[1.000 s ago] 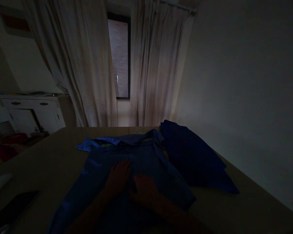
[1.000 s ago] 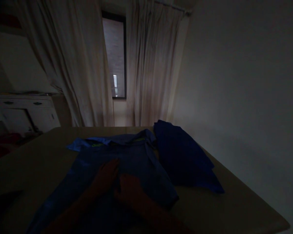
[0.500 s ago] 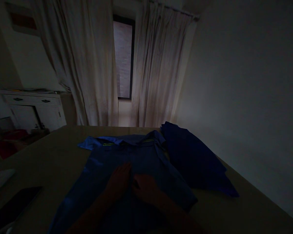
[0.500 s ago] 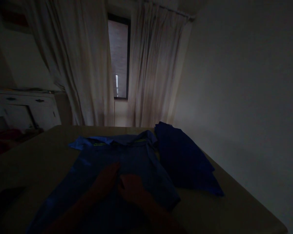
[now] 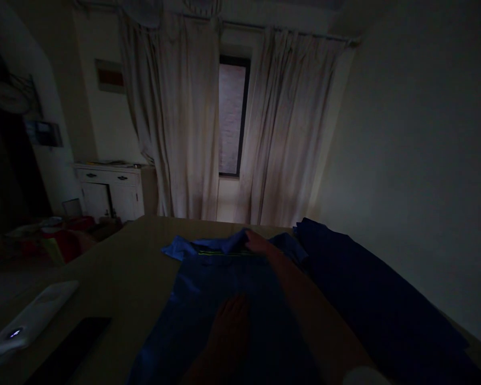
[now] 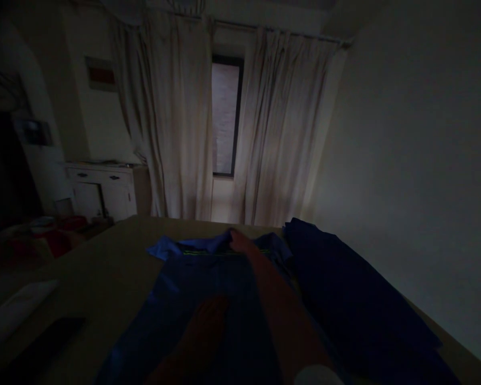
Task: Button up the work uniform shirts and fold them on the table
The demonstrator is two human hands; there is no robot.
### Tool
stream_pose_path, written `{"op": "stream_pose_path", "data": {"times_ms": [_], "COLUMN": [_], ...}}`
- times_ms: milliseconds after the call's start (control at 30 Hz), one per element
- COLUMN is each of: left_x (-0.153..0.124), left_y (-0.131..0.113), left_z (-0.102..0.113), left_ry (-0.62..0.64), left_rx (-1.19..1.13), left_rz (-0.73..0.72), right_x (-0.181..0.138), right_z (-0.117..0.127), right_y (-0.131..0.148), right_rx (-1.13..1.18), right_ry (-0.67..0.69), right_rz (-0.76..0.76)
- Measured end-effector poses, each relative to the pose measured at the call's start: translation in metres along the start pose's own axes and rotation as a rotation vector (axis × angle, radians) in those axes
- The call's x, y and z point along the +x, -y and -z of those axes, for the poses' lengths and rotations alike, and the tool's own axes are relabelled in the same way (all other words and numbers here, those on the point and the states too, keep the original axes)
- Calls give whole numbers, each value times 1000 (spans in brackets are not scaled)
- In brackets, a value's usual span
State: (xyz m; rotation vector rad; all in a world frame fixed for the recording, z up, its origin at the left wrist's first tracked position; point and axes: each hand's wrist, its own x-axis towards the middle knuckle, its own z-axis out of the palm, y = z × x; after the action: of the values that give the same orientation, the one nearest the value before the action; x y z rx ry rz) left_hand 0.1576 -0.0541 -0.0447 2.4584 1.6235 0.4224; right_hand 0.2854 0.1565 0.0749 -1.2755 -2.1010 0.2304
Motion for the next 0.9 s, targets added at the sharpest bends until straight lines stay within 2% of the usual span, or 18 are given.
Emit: {"op": "stream_pose_path", "data": {"times_ms": [100, 200, 267, 367, 467, 567, 700, 800, 900], "left_x": [3, 4, 3, 2, 1, 1, 7, 14, 17], "left_y": [3, 3, 3, 5, 9, 7, -8, -21, -24], "left_z": [-4, -4, -3, 0, 5, 12, 19, 21, 20], "left_ry": [10, 19, 9, -34, -22, 18, 36, -14, -81], "left_rx": [7, 8, -1, -21, -49, -35, 32, 81, 81], "left_rz": [8, -7, -18, -36, -26, -2, 71, 157, 169], "right_x": [21, -2, -41, -118, -192, -240, -257, -252, -250], "right_z": [11, 10, 5, 4, 12, 18, 18, 21, 25], "right_y": [-5, -4, 1, 15, 31, 41, 35, 27, 22], "right_rx": [25, 41, 52, 50, -39, -117, -68, 14, 87], "right_ry": [-31, -7, 81, 208, 333, 439, 399, 443, 476], "right_rz": [23, 31, 39, 35, -37, -80, -44, 11, 61]}}
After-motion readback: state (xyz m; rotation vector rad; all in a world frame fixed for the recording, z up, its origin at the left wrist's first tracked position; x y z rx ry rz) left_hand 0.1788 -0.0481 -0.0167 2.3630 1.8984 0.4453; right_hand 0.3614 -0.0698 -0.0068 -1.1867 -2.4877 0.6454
